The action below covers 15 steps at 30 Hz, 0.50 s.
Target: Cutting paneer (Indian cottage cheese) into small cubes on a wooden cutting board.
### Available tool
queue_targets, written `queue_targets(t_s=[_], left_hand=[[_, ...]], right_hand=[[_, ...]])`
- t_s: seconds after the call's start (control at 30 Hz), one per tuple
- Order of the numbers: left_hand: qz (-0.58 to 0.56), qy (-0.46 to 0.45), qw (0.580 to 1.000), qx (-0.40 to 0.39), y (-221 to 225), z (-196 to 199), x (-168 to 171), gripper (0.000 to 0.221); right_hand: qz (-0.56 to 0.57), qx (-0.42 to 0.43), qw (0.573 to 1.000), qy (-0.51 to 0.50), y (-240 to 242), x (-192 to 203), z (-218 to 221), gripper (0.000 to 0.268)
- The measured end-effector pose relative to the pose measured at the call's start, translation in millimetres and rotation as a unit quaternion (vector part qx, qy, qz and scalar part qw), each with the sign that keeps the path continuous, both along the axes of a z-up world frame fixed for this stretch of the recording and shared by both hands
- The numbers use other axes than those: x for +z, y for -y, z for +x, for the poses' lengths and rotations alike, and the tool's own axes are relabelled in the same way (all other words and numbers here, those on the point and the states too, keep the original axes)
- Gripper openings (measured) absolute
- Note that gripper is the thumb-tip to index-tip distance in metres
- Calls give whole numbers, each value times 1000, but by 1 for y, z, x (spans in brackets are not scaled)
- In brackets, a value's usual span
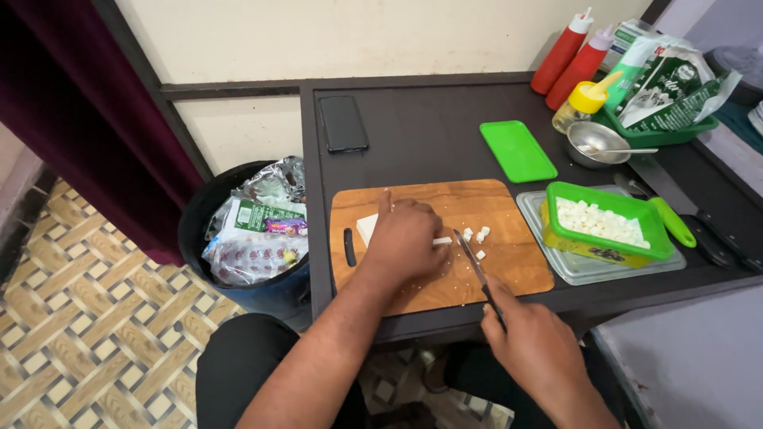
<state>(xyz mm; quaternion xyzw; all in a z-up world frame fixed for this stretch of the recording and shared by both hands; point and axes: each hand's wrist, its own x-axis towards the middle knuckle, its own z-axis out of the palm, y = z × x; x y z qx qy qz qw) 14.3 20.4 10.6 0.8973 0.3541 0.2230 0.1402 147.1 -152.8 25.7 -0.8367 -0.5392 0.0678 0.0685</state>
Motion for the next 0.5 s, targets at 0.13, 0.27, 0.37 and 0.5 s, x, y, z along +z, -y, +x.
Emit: queue_targets(t_s=[0.13,0.27,0.37,0.5], left_hand=[[10,6,1000,-1,-6,4,-10,26],[17,7,1000,2,-9,6,-17,23],[28,13,1000,6,-11,8,-22,24],[41,20,999,15,-10,10,-29,22]], right_hand=[[29,25,999,-2,-5,-6,-3,56],[17,30,999,-18,-9,-4,-7,53],[7,41,999,-14,-15,-3,-7,52],[0,53,999,-6,-18,0,-7,53]])
